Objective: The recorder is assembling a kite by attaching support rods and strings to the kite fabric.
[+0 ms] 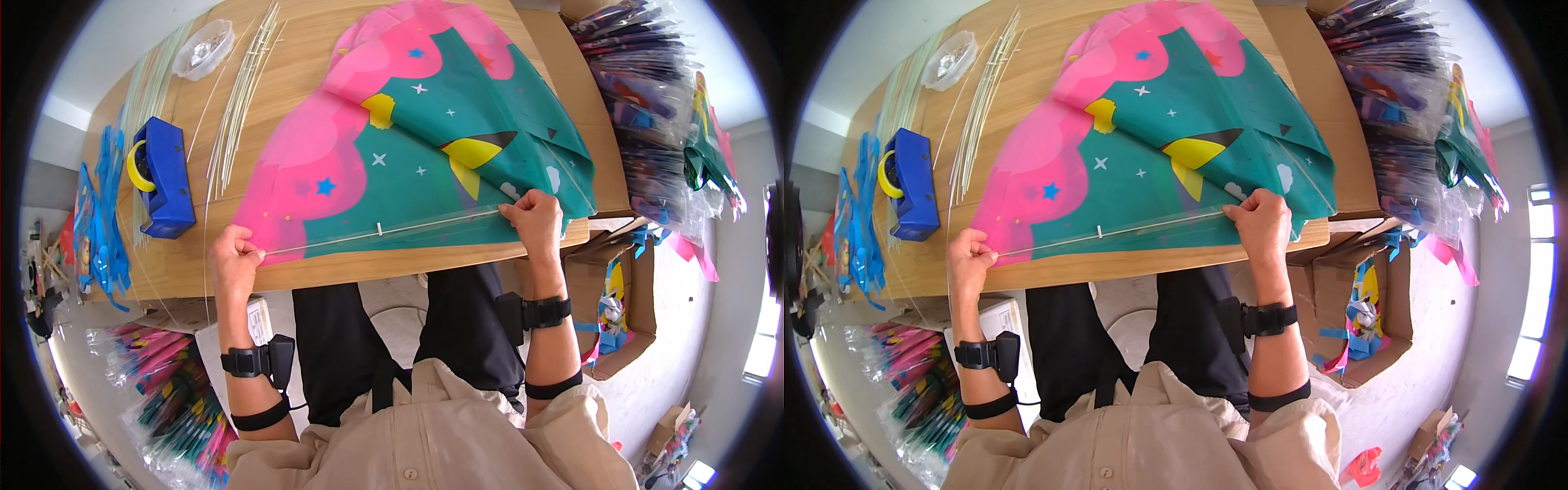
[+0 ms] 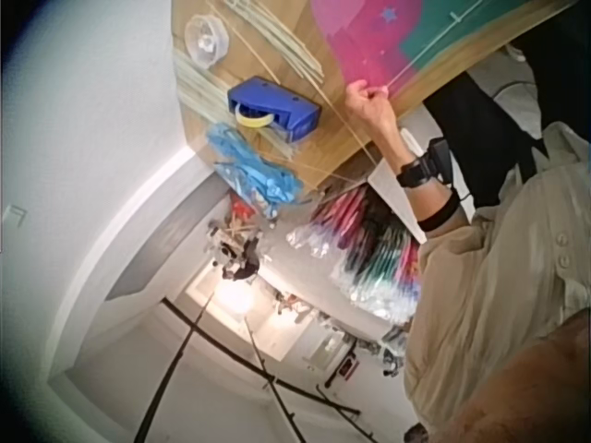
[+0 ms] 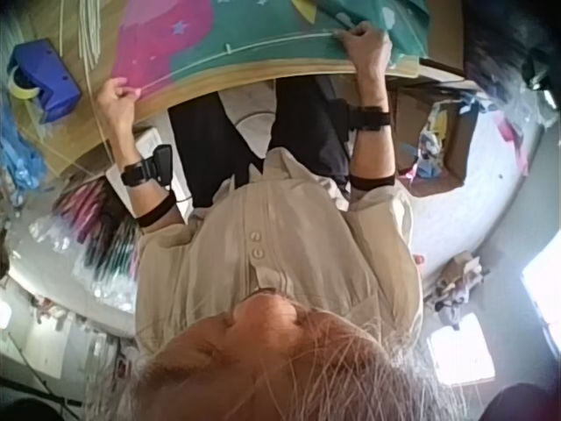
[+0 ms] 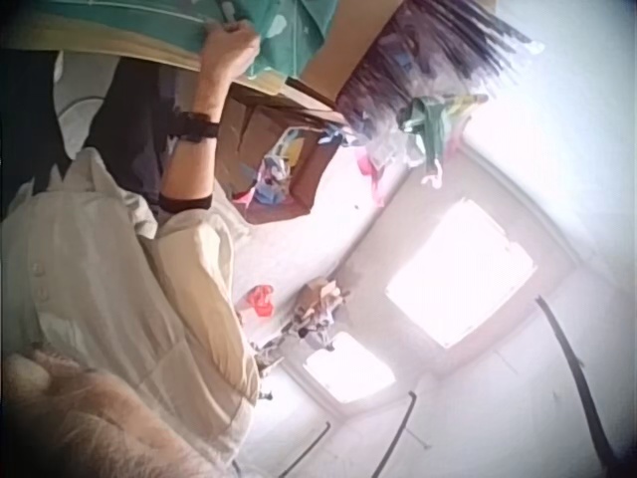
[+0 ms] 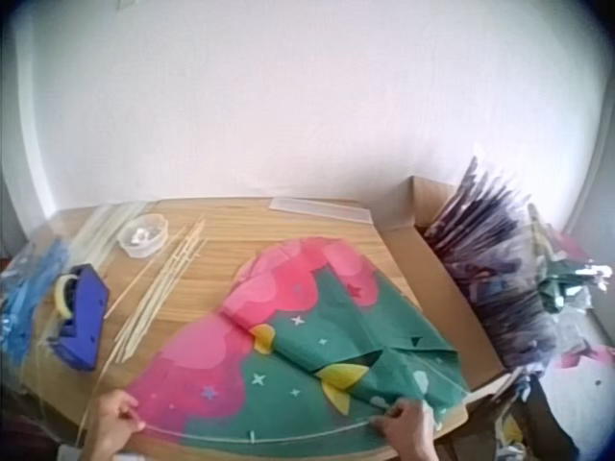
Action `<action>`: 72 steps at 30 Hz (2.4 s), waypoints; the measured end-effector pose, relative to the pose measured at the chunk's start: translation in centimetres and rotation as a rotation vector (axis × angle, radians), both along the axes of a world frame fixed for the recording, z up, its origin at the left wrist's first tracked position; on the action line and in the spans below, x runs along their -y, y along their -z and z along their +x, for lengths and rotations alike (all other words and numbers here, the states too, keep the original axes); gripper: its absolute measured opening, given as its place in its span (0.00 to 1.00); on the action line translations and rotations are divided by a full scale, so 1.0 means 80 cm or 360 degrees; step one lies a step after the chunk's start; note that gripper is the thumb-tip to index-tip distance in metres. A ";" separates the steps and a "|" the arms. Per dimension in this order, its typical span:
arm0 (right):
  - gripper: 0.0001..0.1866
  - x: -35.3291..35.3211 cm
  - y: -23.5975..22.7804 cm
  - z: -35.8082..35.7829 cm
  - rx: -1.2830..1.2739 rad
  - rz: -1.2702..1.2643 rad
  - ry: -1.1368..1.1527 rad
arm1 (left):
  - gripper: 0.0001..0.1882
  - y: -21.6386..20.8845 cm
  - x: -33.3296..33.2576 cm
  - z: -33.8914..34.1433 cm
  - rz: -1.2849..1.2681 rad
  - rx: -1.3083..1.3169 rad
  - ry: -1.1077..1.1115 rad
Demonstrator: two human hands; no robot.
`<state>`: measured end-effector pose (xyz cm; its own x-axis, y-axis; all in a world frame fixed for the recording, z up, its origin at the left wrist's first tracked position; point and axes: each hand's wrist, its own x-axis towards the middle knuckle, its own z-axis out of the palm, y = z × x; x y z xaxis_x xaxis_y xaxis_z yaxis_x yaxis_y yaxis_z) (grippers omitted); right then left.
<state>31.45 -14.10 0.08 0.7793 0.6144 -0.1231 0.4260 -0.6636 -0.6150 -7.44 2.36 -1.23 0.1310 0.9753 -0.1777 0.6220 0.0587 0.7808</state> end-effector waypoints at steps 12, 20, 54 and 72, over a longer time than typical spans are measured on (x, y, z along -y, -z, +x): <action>0.09 0.020 0.008 -0.018 -0.0046 0.0517 0.0173 | 0.17 0.007 0.000 -0.004 0.0033 -0.0008 -0.0005; 0.05 0.023 0.022 -0.016 0.0112 0.0425 -0.0020 | 0.16 0.002 0.002 0.001 0.0046 0.0007 0.0022; 0.05 0.000 0.020 -0.013 0.0465 0.0005 -0.0342 | 0.17 0.006 0.000 -0.001 0.0015 -0.0019 -0.0010; 0.04 0.029 -0.009 -0.130 0.0180 0.0425 -0.1053 | 0.16 0.003 0.002 -0.001 -0.0021 0.0023 -0.0018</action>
